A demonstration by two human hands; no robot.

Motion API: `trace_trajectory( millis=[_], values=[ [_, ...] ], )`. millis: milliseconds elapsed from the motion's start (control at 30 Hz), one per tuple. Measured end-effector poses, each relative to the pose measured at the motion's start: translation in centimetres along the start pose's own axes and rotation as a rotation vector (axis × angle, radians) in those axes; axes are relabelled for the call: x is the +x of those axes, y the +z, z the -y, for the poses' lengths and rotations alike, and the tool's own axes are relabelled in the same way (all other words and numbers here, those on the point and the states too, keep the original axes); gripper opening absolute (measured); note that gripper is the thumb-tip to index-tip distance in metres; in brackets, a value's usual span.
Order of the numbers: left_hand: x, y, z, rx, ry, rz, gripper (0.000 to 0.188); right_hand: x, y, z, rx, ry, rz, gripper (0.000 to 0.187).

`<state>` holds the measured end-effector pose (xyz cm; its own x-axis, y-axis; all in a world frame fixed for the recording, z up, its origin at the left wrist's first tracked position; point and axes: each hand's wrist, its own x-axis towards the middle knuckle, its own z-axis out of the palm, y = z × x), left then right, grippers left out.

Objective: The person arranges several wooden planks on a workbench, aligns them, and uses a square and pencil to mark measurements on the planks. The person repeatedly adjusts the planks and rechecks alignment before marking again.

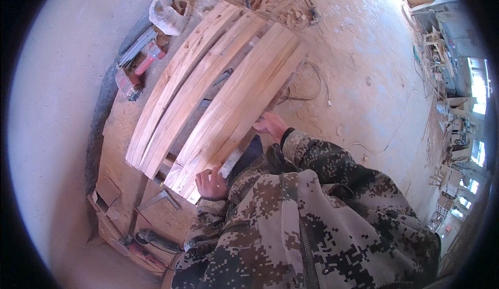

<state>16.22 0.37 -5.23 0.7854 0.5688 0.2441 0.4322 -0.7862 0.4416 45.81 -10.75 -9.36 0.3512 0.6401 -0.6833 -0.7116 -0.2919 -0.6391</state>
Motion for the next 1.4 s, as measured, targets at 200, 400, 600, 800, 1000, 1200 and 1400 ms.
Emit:
trace_trajectory(
  millis=[200, 400, 600, 800, 1000, 1200, 1400],
  values=[
    [7.2, 0.8, 3.0, -0.035, -0.067, -0.008, 0.033, 0.7, -0.4, 0.9, -0.327, 0.142, -0.095, 0.033],
    [17.9, 3.5, 6.8, 0.026, -0.029, 0.058, 0.036, 0.7, -1.6, 0.5, -0.389, 0.165, -0.109, 0.029],
    [20.6, 4.9, 6.3, 0.226, -0.177, 0.153, 0.044, -0.1, -1.6, 1.2, -0.359, 0.114, -0.134, 0.027],
    [20.0, 5.4, 6.7, 0.300, -0.219, 0.125, 0.048, -0.2, -1.4, 1.0, -0.353, 0.197, -0.113, 0.024],
    [19.3, 5.2, 6.4, 0.186, -0.242, 0.207, 0.048, 0.1, -1.3, 1.0, -0.313, 0.125, -0.122, 0.016],
    [19.2, 5.5, 7.0, 0.213, -0.129, 0.095, 0.041, 0.9, -1.7, 0.4, -0.280, 0.206, -0.116, 0.017],
    [19.2, 5.6, 7.6, 0.171, -0.093, 0.072, 0.045, 0.4, -1.2, 1.1, -0.342, 0.182, -0.127, 0.020]
  ],
)
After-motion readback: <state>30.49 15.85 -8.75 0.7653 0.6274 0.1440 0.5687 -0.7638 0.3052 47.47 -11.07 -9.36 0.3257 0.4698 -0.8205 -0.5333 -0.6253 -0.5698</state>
